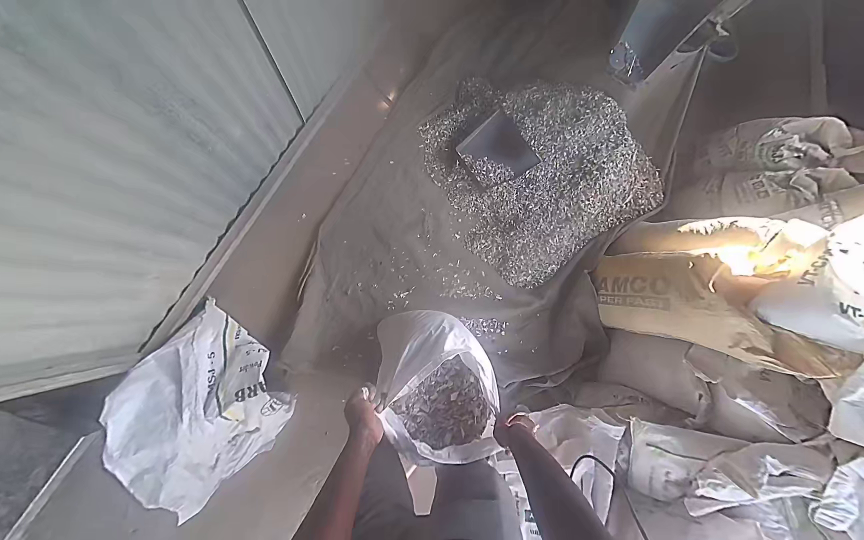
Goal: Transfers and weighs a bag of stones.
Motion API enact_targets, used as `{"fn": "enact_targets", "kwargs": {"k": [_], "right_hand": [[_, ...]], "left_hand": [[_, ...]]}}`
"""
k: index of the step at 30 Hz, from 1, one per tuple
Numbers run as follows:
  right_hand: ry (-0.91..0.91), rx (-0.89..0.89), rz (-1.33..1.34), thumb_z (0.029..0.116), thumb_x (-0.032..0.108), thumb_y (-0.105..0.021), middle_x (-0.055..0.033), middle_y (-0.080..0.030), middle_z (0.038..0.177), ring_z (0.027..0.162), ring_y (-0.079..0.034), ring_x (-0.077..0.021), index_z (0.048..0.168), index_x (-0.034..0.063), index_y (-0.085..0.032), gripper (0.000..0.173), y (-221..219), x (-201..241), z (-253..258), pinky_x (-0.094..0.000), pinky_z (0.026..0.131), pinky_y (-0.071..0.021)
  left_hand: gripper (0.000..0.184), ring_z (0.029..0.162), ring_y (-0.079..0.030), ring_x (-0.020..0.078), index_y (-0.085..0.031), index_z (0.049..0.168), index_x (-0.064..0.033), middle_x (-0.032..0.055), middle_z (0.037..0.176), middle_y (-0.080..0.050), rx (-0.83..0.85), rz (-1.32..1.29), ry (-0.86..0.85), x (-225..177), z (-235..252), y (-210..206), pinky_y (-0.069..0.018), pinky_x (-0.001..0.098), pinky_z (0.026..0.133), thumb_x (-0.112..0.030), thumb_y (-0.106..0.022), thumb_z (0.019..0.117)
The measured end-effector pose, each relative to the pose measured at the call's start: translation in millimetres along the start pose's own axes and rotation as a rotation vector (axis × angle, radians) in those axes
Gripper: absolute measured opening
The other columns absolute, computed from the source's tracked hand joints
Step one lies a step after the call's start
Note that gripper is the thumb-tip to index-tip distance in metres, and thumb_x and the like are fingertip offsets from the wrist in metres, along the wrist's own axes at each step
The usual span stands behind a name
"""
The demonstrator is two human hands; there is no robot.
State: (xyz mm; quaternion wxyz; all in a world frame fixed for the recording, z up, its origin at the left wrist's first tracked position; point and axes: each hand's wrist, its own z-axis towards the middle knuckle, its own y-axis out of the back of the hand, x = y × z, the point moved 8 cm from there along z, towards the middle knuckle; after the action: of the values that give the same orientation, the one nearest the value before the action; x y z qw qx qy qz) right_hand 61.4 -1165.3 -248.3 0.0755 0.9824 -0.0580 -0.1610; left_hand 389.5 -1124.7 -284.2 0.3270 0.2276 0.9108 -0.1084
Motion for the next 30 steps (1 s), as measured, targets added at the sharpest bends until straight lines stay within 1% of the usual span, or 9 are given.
{"fn": "enact_targets", "kwargs": {"k": [7, 11, 13, 19, 22, 24, 26, 28, 30], "right_hand": [[0.132, -0.117, -0.039, 0.0975, 0.034, -0.062, -0.0217, -0.063, 0.136, 0.128, -0.059, -0.0396, 0.129, 0.0052, -0.066, 0.043, -9, -31, 15, -0.0642, 0.100, -0.0470], [0.129, -0.113, -0.098, 0.0972, 0.033, -0.063, -0.0219, -0.064, 0.135, 0.128, -0.059, -0.0389, 0.127, 0.0053, -0.068, 0.041, -27, -43, 26, -0.0640, 0.100, -0.0467], [0.161, -0.065, -0.192, 0.0992, 0.027, -0.062, -0.0228, -0.062, 0.137, 0.130, -0.057, -0.0385, 0.130, 0.0021, -0.065, 0.040, -38, -45, 16, -0.0624, 0.103, -0.0449], [0.217, -0.144, -0.375, 0.1002, 0.027, -0.060, -0.0236, -0.063, 0.136, 0.128, -0.058, -0.0391, 0.132, 0.0008, -0.064, 0.042, -47, -32, -28, -0.0628, 0.102, -0.0449], [0.227, -0.196, -0.497, 0.1006, 0.025, -0.057, -0.0266, -0.060, 0.138, 0.131, -0.056, -0.0414, 0.133, -0.0028, -0.062, 0.043, -38, -4, -71, -0.0627, 0.106, -0.0424], [0.285, -0.256, -0.578, 0.1006, 0.020, -0.059, -0.0288, -0.064, 0.131, 0.126, -0.060, -0.0421, 0.125, -0.0070, -0.067, 0.037, -38, 23, -102, -0.0591, 0.106, -0.0445], [0.239, -0.138, -0.761, 0.1030, 0.014, -0.057, -0.0295, -0.060, 0.138, 0.133, -0.055, -0.0408, 0.129, -0.0098, -0.063, 0.036, -45, 58, -137, -0.0544, 0.112, -0.0400], [0.250, -0.101, -0.999, 0.0996, 0.015, -0.063, -0.0295, -0.060, 0.136, 0.132, -0.055, -0.0412, 0.127, -0.0099, -0.063, 0.037, -55, 101, -173, -0.0559, 0.110, -0.0410], [0.247, -0.148, -1.095, 0.0958, 0.017, -0.068, -0.0267, -0.065, 0.128, 0.123, -0.061, -0.0391, 0.120, -0.0073, -0.067, 0.035, -69, 148, -197, -0.0565, 0.104, -0.0462]], "left_hand": [[0.041, 0.041, -0.034, 0.0035, -0.038, 0.069, -0.0186, -0.0087, 0.050, -0.035, 0.056, 0.006, 0.000, 10, -43, -7, -0.0335, 0.0182, 0.044, -0.007, -0.025, 0.1063], [0.037, 0.046, -0.034, 0.0068, -0.039, 0.074, -0.0168, -0.0068, 0.056, -0.035, 0.011, -0.010, 0.047, 29, -67, 18, -0.0347, 0.0220, 0.048, -0.010, -0.028, 0.1092], [0.035, 0.047, -0.035, 0.0074, -0.041, 0.077, -0.0155, -0.0057, 0.059, -0.036, -0.014, -0.017, 0.067, 38, -77, 36, -0.0354, 0.0227, 0.048, -0.012, -0.030, 0.1099], [0.032, 0.062, -0.041, 0.0122, -0.052, 0.088, -0.0033, 0.0009, 0.073, -0.040, -0.071, 0.136, 0.126, 14, -118, 81, -0.0405, 0.0288, 0.059, -0.012, -0.032, 0.1111], [0.032, 0.054, -0.038, 0.0094, -0.046, 0.080, -0.0085, -0.0024, 0.066, -0.036, -0.116, -0.049, 0.117, -1, -125, 116, -0.0377, 0.0253, 0.053, -0.008, -0.034, 0.1096], [0.035, 0.051, -0.037, 0.0072, -0.044, 0.075, -0.0120, -0.0047, 0.061, -0.036, -0.164, -0.181, 0.115, -13, -135, 149, -0.0359, 0.0228, 0.051, -0.006, -0.034, 0.1072], [0.034, 0.053, -0.037, 0.0079, -0.044, 0.075, -0.0116, -0.0042, 0.063, -0.036, -0.214, -0.271, 0.162, -32, -153, 189, -0.0367, 0.0237, 0.053, -0.005, -0.035, 0.1072], [0.033, 0.051, -0.037, 0.0074, -0.043, 0.076, -0.0130, -0.0045, 0.062, -0.037, -0.279, -0.350, 0.230, -60, -176, 237, -0.0359, 0.0223, 0.050, -0.004, -0.036, 0.1075], [0.034, 0.048, -0.036, 0.0076, -0.042, 0.075, -0.0141, -0.0050, 0.059, -0.036, -0.355, -0.467, 0.216, -68, -194, 294, -0.0342, 0.0219, 0.047, -0.003, -0.037, 0.1064]]}}
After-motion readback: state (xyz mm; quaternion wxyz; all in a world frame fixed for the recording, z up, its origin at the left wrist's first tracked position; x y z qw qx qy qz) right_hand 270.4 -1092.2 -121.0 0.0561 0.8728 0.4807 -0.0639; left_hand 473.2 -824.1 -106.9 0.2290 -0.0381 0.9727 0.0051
